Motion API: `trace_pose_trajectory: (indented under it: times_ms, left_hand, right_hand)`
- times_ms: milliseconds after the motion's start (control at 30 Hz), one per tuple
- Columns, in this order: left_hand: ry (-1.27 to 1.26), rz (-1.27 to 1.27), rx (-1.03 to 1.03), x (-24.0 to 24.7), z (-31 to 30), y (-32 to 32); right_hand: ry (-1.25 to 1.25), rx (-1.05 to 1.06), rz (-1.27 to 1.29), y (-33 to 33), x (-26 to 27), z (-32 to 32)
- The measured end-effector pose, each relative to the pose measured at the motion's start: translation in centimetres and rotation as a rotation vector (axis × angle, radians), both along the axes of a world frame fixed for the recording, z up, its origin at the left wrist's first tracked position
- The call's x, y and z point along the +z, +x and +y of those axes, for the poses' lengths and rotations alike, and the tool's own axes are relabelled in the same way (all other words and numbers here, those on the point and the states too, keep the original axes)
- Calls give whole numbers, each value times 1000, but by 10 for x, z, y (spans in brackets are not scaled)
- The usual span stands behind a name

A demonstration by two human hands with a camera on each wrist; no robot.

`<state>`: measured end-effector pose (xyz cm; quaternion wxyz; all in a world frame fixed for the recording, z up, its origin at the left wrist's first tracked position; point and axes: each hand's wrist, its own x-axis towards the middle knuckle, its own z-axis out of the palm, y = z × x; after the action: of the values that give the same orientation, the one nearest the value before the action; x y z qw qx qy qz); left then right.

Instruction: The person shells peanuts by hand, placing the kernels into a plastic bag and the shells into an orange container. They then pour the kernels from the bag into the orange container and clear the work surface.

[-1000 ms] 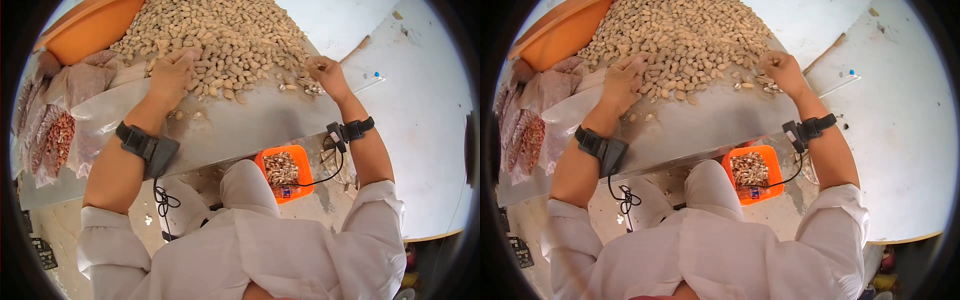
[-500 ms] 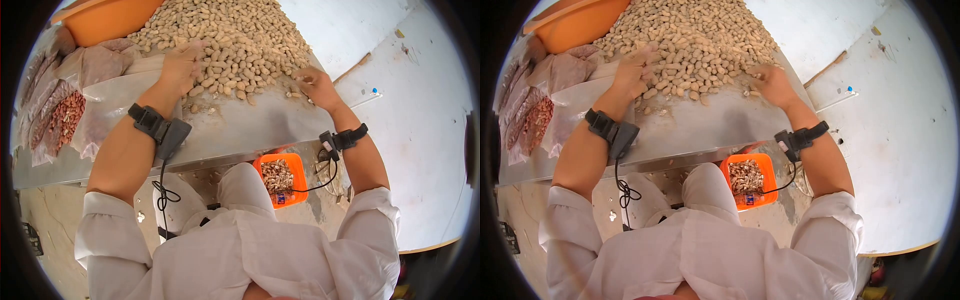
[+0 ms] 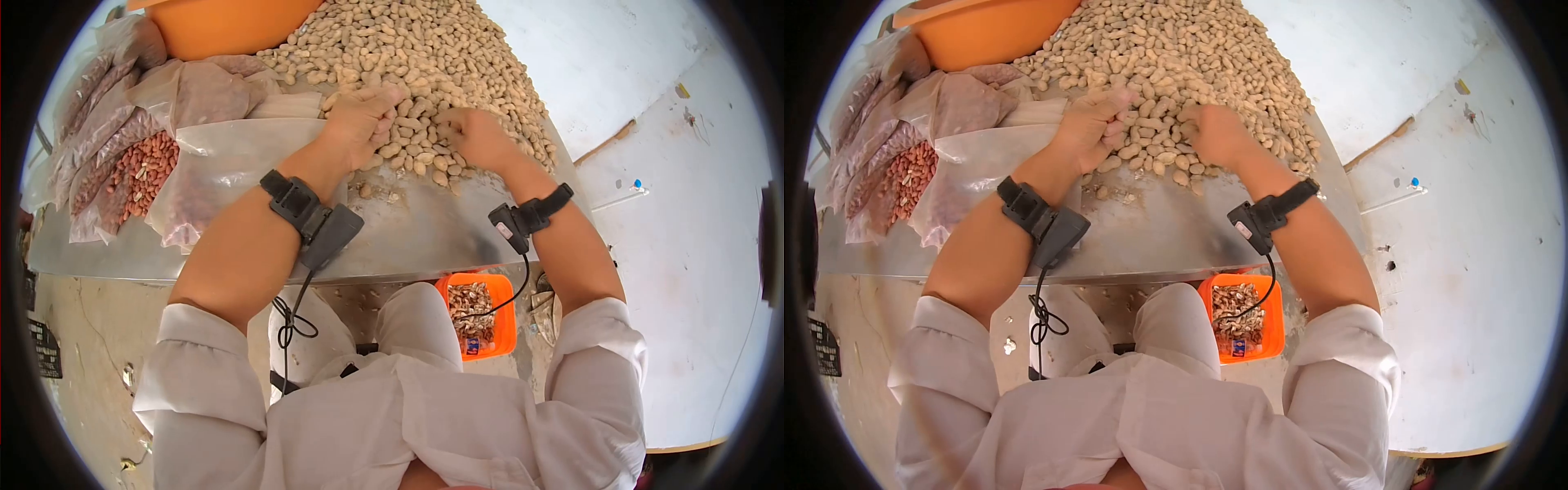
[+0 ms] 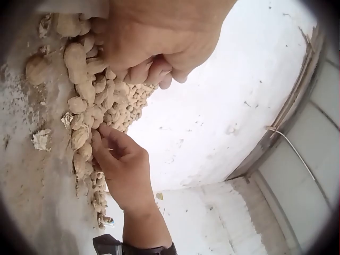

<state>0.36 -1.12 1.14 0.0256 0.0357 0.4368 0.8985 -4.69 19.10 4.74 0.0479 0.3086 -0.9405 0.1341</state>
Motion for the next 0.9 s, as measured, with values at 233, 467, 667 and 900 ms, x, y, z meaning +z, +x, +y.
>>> trace_pose_trajectory:
  times_ms: [233, 467, 667, 900]
  left_hand:
    - [-43, 87, 59, -1, 8, 3]
    - [-67, 129, 92, 5, 11, 6]
    - [-69, 126, 38, 0, 12, 3]
    - [-203, 147, 46, 0, 19, 2]
  right_hand:
    - [-885, 220, -431, 1, 20, -31]
    - [-1016, 269, -340, 5, -6, -40]
    - [-1002, 331, -359, 0, -16, -28]
    - [-962, 395, -273, 5, -24, -29]
